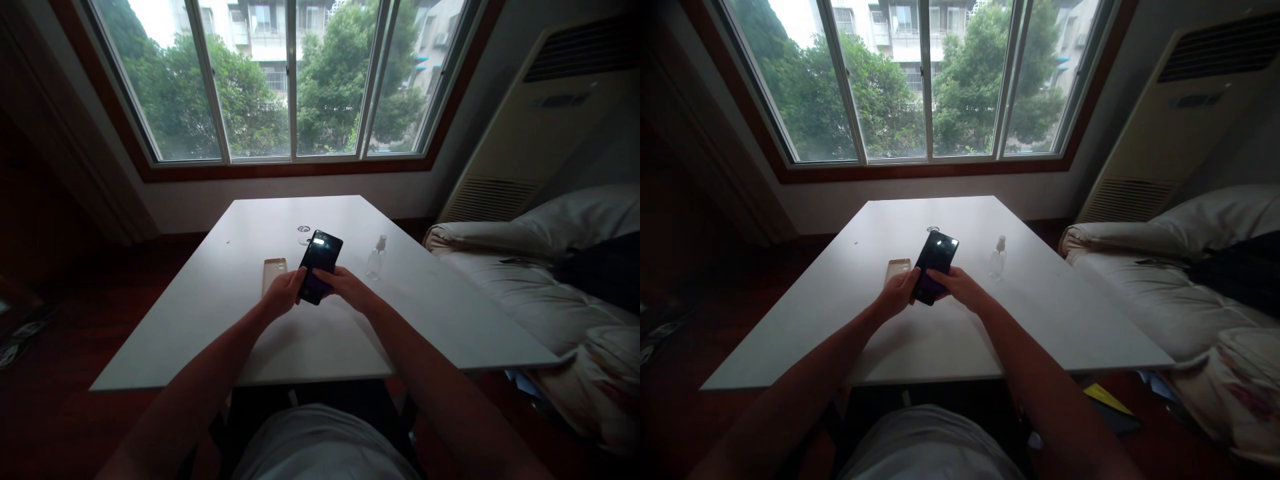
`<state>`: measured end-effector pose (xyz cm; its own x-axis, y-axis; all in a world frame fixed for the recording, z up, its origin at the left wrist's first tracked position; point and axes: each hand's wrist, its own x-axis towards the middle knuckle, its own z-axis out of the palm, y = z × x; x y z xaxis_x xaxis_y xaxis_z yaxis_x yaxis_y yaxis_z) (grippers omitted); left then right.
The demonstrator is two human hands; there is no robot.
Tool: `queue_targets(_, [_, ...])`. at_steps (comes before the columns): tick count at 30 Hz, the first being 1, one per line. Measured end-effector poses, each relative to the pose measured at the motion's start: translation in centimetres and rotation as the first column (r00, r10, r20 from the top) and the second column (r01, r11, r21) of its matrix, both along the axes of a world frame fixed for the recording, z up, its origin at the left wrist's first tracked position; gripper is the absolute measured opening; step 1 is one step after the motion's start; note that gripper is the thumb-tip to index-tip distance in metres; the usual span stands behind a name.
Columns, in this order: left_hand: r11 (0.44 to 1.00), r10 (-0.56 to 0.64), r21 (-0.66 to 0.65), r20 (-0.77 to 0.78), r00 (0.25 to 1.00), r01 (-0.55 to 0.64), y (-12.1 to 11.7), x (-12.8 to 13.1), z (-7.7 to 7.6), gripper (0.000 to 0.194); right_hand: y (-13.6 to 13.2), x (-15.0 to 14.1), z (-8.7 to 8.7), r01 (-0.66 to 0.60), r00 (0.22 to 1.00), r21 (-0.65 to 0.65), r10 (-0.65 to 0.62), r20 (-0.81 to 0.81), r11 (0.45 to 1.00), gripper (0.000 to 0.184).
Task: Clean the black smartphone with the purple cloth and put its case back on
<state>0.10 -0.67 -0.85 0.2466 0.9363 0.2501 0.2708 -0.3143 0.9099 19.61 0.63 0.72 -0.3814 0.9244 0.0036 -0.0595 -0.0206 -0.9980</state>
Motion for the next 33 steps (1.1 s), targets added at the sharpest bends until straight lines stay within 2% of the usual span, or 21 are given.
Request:
queue_targets(6, [1.0,0.032,0.0,-0.021,0.999,-0.032,0.2,0.1,0.0,0.066,0.4,-0.3,-0.6,0.015,0.991,-0.008,-0.016,-0.136,1.0,0.045])
queue_targets(11, [0.999,0.039,-0.008,-0.028,0.999,-0.04,0.2,0.2,-0.1,0.066,-0.1,-0.3,0.1,-0.11,0.942,-0.079,0.078,-0.325,0.991,0.037])
queue_targets(17, [0.997,0.07,0.011,-0.028,0.997,-0.07,0.2,0.0,0.0,0.067,-0.6,-0.3,1.0,-0.163,0.872,-0.022,0.134,-0.471,0.986,0.032])
queue_targets(23, [0.998,0.065,0.025,-0.02,0.998,-0.064,0.2,0.0,0.0,0.067,-0.4,-0.3,0.8,-0.171,0.87,0.007,0.154,-0.468,0.985,0.034])
queue_targets(29, [0.998,0.033,0.061,-0.084,0.996,-0.028,-0.1,-0.1,0.0,0.061,0.6,-0.2,-0.4,-0.023,0.942,-0.059,0.002,-0.335,0.998,0.037])
queue_targets(33, [0.997,0.012,0.074,-0.146,0.989,-0.001,-0.2,-0.2,0.0,0.063,0.4,-0.6,-0.6,-0.007,0.942,-0.054,-0.011,-0.336,0.998,0.037])
